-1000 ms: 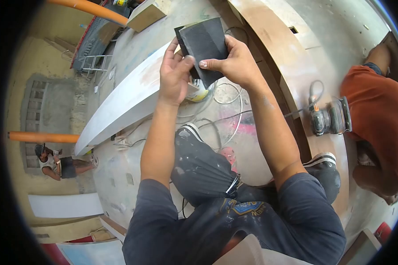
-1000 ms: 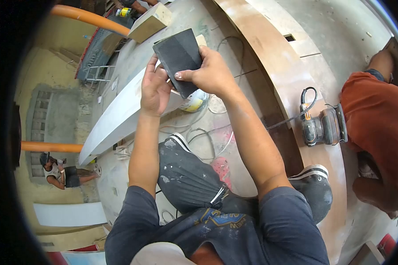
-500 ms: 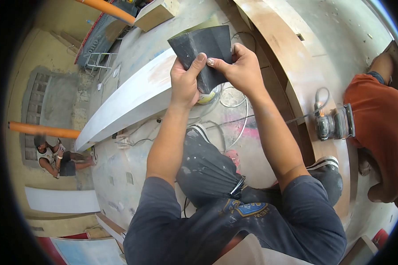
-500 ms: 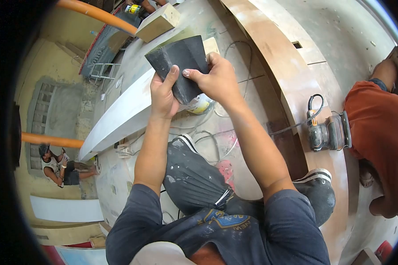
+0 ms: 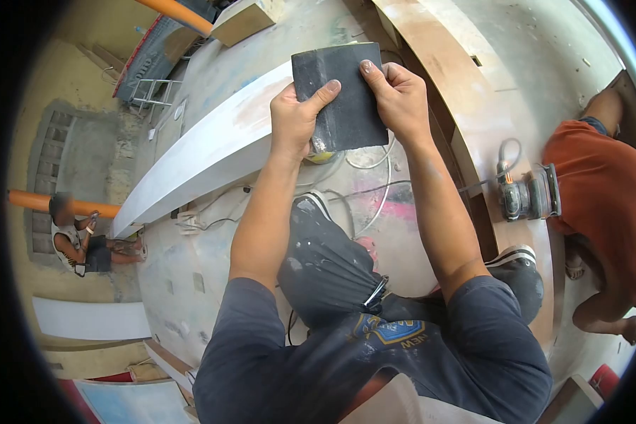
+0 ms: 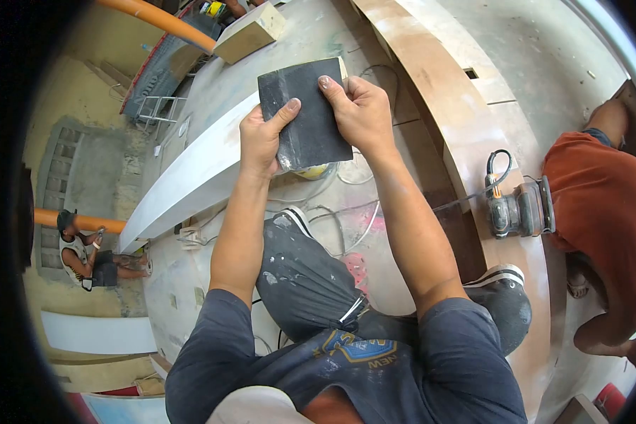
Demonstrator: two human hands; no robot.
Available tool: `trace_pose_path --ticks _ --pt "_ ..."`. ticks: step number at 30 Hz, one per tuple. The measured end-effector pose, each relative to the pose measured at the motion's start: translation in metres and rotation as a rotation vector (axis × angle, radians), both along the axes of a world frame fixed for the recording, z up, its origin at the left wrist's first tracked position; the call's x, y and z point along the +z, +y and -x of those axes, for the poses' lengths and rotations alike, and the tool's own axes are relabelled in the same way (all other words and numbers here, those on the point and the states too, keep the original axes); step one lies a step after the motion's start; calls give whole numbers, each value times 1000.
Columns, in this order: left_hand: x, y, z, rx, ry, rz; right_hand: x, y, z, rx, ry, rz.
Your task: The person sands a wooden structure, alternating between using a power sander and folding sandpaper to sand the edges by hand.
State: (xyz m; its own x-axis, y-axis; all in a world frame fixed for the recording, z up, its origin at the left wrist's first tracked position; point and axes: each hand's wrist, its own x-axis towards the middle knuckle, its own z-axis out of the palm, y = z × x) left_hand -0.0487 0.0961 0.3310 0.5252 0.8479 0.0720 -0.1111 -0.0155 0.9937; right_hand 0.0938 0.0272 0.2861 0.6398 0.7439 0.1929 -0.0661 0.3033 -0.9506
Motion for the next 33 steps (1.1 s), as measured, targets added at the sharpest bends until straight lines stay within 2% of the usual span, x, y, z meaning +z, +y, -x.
trace_pose_path --ticks 2,5,7,11,15,17,21,23,24,27,28,31,33 --pt "-2 3 -1 -16 -11 -29 6 -4 4 -41 -54 15" --pt "0 0 0 -19 0 -97 -4 9 10 -76 67 -105" --pt "-2 0 -2 -20 -35 -130 -9 10 4 -79 54 -112" --pt "-6 5 -2 21 -132 -149 -4 1 -2 -43 -107 -159" --pt "-1 9 1 5 -146 -187 -16 7 0 12 -75 -123" --pt "-4 10 0 56 -106 -264 -16 11 7 49 31 -149" --pt "-2 8 0 210 94 -526 -16 10 16 58 -12 -233" --pt "-3 9 1 186 104 -526 -18 14 13 36 -8 -245" --pt "-5 10 1 175 109 -524 -18 12 8 55 -47 -172" --pt "-8 18 3 140 -116 -330 -9 10 3 100 -100 -202" --pt "-6 15 7 130 -93 -298 -5 5 6 125 -84 -208" --pt "-5 22 14 86 -60 -319 0 2 12 269 181 -215" --pt "-7 21 5 118 -91 -285 -6 5 11 180 103 -196"
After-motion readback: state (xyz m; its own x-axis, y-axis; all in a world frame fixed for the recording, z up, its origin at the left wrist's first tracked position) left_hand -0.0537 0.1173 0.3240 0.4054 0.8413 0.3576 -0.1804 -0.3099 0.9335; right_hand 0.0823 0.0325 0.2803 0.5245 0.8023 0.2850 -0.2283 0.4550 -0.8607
